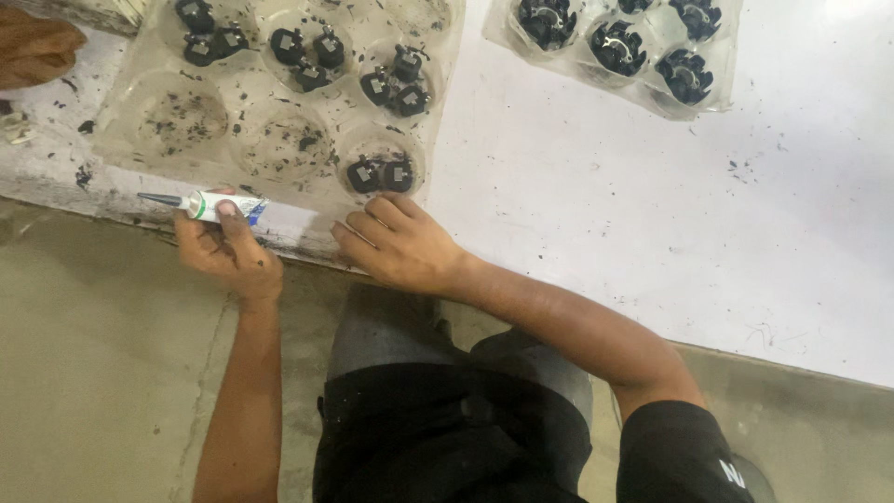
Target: The person holds a glue tube and applies adhesive to black rotor-like clutch components, working through parts arranged in clear blister trays on the workbench. They pick each component, rotate it to reach different sides, apply glue to it, and place it back in the tray, repeating this across many parts.
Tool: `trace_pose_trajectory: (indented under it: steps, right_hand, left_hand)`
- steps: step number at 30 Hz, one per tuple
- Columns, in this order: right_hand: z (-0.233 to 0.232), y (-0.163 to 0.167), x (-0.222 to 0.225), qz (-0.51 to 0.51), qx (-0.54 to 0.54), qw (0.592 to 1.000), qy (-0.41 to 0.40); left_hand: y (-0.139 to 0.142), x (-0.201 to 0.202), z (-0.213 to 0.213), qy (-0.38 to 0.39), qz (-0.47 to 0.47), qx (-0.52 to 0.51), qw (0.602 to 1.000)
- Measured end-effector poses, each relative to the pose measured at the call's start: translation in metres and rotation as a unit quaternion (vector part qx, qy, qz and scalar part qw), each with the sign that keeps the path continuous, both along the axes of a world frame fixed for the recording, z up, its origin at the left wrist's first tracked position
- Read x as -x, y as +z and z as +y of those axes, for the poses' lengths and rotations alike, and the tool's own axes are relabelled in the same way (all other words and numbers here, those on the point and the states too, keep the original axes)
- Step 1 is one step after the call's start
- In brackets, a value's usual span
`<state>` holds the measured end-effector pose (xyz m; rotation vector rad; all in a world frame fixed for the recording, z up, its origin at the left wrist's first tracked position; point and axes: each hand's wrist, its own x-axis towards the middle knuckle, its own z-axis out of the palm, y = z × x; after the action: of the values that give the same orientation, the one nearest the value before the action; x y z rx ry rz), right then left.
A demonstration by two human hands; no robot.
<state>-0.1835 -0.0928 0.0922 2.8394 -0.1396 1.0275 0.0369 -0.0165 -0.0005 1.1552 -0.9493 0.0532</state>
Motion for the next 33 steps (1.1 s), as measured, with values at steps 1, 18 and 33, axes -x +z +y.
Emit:
trace_pose_trajectory:
  steps: [1,18,33]
  right_hand:
    - [0.001,-0.001,-0.001,0.003,0.013,1.000,-0.011]
    - [-0.002,-0.032,-0.082,0.097,0.039,0.968,-0.230]
    - [0.006,-0.008,0.053,0.121,-0.030,0.977,-0.171]
  left_hand:
    - [0.000,0.001,-0.001,-0.004,0.014,0.008,1.000]
    - [0.031,0.017,-0.001,-0.013,0.115,0.049,0.992]
    - [0.030,-0.054,0.055,-0.068,0.249,0.047,0.965]
